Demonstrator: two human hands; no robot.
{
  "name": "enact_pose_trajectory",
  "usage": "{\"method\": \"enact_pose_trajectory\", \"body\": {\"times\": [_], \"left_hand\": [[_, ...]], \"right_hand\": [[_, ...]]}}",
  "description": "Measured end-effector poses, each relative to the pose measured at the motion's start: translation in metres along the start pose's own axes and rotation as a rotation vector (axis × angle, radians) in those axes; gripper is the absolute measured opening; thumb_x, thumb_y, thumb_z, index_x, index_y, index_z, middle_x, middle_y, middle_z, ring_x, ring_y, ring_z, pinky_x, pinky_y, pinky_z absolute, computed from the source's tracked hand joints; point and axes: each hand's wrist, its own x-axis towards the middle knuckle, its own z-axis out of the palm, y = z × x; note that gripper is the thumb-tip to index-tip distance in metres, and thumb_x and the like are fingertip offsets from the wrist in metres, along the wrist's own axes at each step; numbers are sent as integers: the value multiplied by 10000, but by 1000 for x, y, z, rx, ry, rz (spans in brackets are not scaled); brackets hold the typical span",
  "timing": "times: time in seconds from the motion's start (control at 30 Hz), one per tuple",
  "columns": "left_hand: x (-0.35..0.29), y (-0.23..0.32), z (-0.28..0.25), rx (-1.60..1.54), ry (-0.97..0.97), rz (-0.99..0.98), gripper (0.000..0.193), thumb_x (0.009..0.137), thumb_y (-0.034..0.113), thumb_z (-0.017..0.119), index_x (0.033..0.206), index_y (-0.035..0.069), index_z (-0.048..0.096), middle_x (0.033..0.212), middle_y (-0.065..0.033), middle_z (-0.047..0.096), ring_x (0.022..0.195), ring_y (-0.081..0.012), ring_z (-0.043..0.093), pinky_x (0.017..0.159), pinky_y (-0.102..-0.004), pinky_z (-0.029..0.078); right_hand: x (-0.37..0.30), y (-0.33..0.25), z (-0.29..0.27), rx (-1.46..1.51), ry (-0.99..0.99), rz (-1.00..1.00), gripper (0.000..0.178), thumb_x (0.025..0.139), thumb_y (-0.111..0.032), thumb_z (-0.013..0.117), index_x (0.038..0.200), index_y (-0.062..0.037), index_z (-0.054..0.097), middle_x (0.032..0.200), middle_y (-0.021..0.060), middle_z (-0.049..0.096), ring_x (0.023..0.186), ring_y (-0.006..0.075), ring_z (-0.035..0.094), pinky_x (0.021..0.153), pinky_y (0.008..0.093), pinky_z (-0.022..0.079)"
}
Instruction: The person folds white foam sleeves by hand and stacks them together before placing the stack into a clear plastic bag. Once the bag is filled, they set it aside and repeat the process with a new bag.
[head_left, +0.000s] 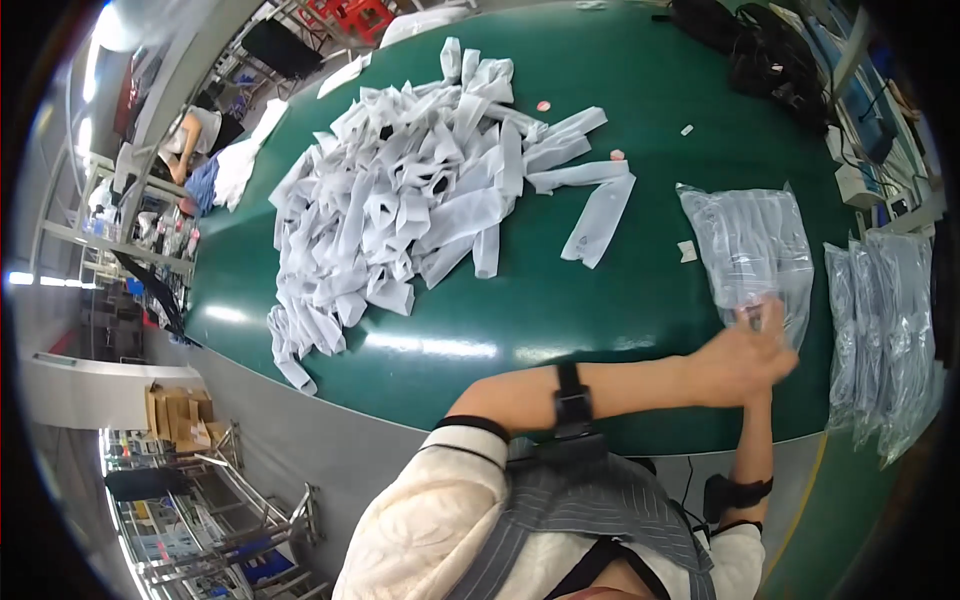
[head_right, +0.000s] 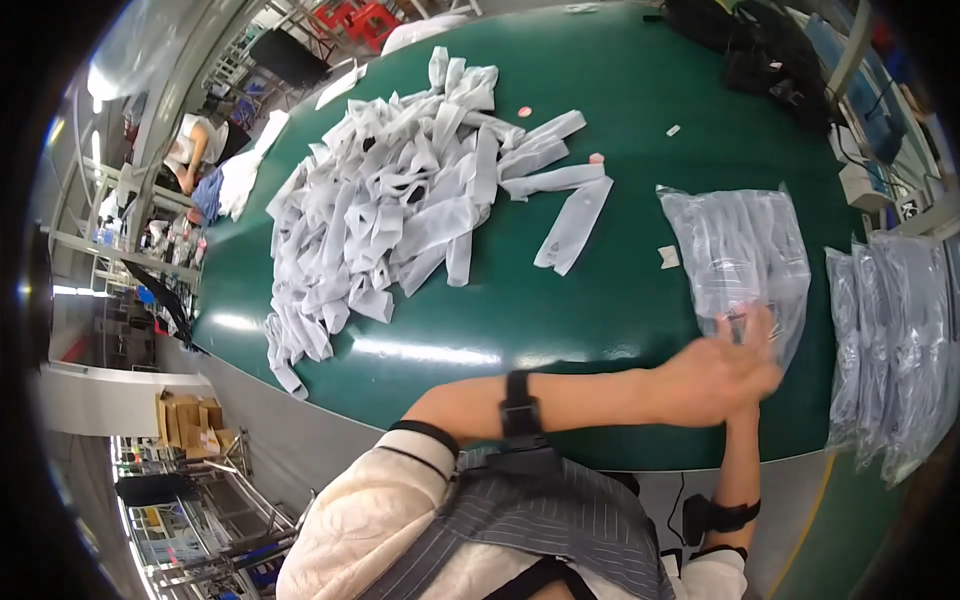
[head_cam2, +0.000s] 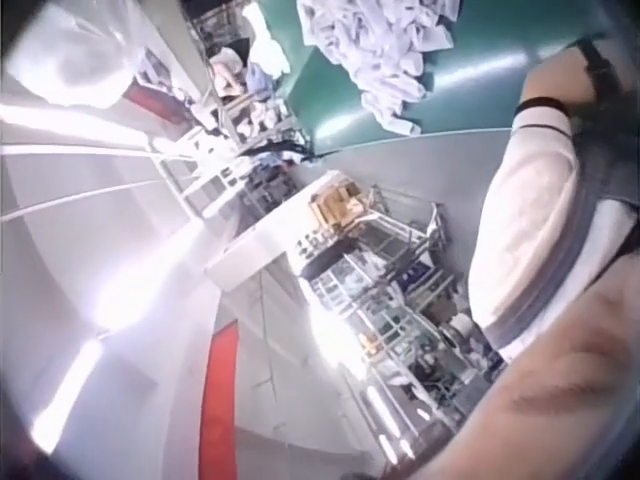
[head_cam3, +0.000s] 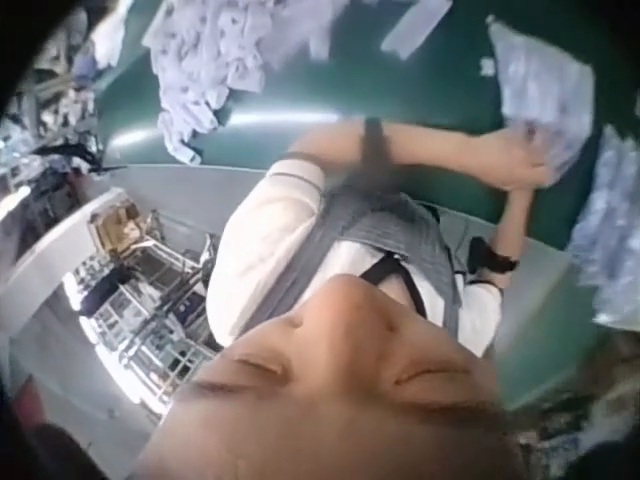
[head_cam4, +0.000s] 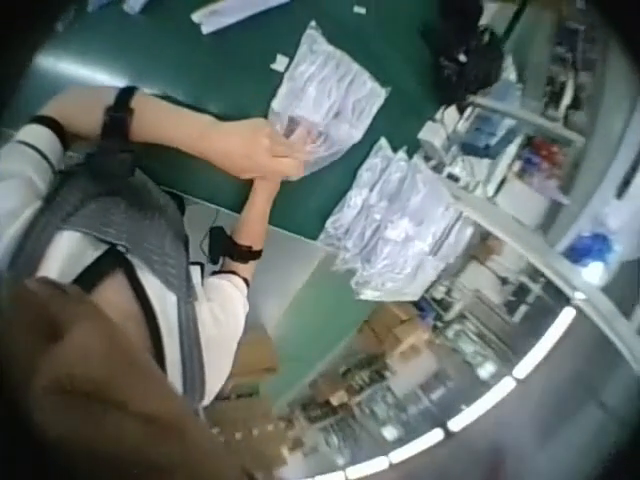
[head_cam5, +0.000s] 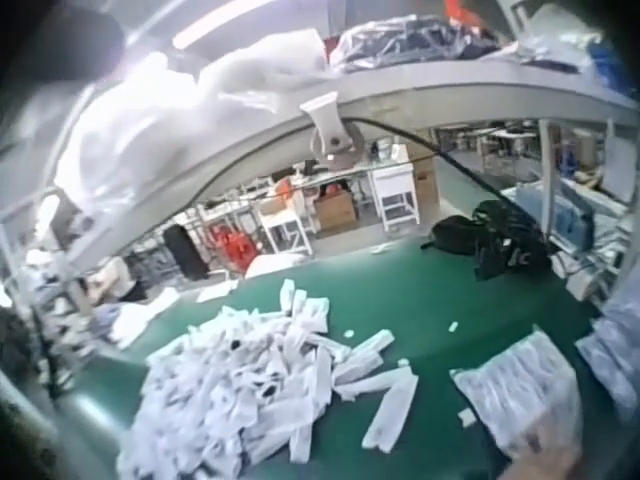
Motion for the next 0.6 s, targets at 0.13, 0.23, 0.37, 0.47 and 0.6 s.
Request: {"method": "enact_pose_trajectory", "body": {"times": [0.13,0.23,0.37,0.47,0.6], "left_hand": [[-9,5,-5,-68,-196,191,489,740,109,591,1217,21,528,827,-87,574,784,-250,616,637,-352,505],[-16,-28,-50,-91,-2,159,428,775,130,604,1199,97,557,947,-102,592,870,-269,618,691,-389,515],[-81,-159,-168,411,24,-445,390,763,129,666,1133,55,571,1129,-143,587,1024,-351,557,869,-454,443],[-120,-210,-221,679,136,-478,494,813,141,659,1272,55,501,1271,-200,522,1117,-379,519,929,-454,428],[-78,-268,-202,637,64,-394,489,859,220,631,1307,89,489,1270,-186,523,1135,-387,503,918,-479,428]], "right_hand": [[49,-54,21,3,-541,425,343,876,-184,640,1161,-11,561,1224,230,521,1094,407,506,975,440,403],[24,-3,34,-191,-123,-252,293,906,-177,595,1136,3,562,1160,242,534,1051,404,517,940,440,409],[-3,6,-36,-276,-211,150,261,920,-135,568,1138,10,561,1123,222,544,998,397,554,870,447,436],[-33,-30,-94,-182,-312,327,199,910,-63,562,1093,13,581,1033,194,575,934,373,583,797,419,471],[1,-118,-100,-157,-233,145,141,890,-18,559,1018,1,616,952,171,589,848,346,606,733,394,488]]}}
